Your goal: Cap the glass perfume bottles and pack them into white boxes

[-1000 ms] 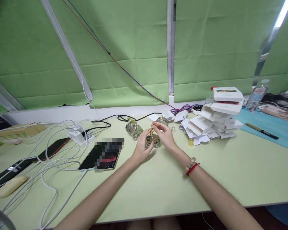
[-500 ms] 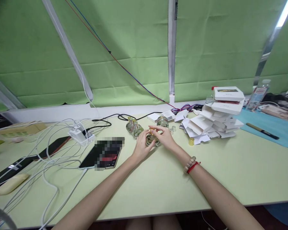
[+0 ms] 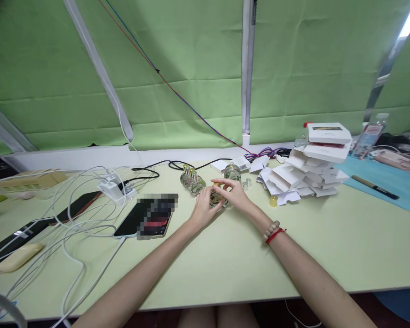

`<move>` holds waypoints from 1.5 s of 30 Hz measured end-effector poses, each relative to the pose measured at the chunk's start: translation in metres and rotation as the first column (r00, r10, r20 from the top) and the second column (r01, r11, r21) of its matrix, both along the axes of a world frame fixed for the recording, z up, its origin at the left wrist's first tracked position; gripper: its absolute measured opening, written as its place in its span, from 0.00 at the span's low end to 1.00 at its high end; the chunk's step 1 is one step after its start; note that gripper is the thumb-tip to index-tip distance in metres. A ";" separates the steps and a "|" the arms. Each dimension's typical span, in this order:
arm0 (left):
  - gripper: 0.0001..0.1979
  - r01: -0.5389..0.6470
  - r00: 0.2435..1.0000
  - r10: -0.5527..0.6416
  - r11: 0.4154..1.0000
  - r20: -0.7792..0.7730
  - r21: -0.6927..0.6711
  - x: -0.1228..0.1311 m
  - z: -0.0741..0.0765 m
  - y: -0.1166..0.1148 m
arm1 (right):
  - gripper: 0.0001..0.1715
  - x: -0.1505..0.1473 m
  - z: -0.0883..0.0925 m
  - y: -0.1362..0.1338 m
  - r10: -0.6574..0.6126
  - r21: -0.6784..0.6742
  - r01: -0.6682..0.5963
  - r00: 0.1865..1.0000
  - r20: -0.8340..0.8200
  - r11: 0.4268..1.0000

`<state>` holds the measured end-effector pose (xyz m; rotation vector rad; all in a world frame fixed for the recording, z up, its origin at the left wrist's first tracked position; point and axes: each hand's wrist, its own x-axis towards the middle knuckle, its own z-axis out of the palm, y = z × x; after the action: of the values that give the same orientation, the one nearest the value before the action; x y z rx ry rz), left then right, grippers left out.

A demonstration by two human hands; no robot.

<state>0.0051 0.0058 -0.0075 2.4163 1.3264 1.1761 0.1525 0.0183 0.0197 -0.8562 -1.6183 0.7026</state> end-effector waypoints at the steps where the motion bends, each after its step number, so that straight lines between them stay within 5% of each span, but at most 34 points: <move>1: 0.16 0.001 1.000 -0.001 1.000 -0.002 -0.002 0.000 0.000 0.000 | 0.18 0.000 -0.001 0.000 0.002 -0.005 -0.002 1.000 -0.004 1.000; 10: 0.16 -0.012 1.000 0.013 1.000 -0.019 0.002 0.000 0.000 -0.002 | 0.20 -0.005 -0.012 0.002 -0.004 0.011 0.005 1.000 -0.028 1.000; 17: 0.15 -0.122 0.988 0.122 0.993 -0.096 0.010 -0.001 0.001 0.000 | 0.27 -0.004 -0.013 -0.002 -0.058 0.077 0.044 0.980 0.192 0.996; 22: 0.19 -0.181 0.981 0.182 0.983 -0.061 0.017 -0.004 -0.001 0.002 | 0.36 0.001 -0.023 -0.002 -0.124 0.126 0.079 0.902 0.413 0.989; 26: 0.23 -0.263 0.964 0.261 0.963 0.050 0.052 -0.005 -0.003 0.004 | 0.33 0.009 -0.029 0.004 -0.197 0.161 0.129 0.816 0.543 0.979; 34: 0.21 -0.413 0.908 0.394 0.900 0.145 0.142 -0.006 0.002 0.000 | 0.27 0.025 -0.029 0.014 -0.535 0.269 0.481 0.590 0.606 0.835; 39: 0.11 -0.299 0.952 0.305 0.917 0.019 0.264 -0.004 0.008 -0.005 | 0.28 0.026 -0.034 0.016 -0.516 0.233 0.502 0.555 0.652 0.833; 42: 0.06 -0.156 0.969 0.191 0.965 -0.155 0.211 -0.003 0.008 -0.005 | 0.28 0.025 -0.038 0.018 -0.493 0.225 0.484 0.546 0.677 0.846; 45: 0.06 -0.140 0.955 0.173 0.979 -0.240 0.150 -0.003 0.007 -0.005 | 0.27 0.026 -0.040 0.021 -0.491 0.228 0.480 0.544 0.681 0.847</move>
<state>0.0023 0.0013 -0.0010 2.6707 1.5868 1.0483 0.1785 0.0389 -0.0199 -1.6412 -1.9071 -0.1019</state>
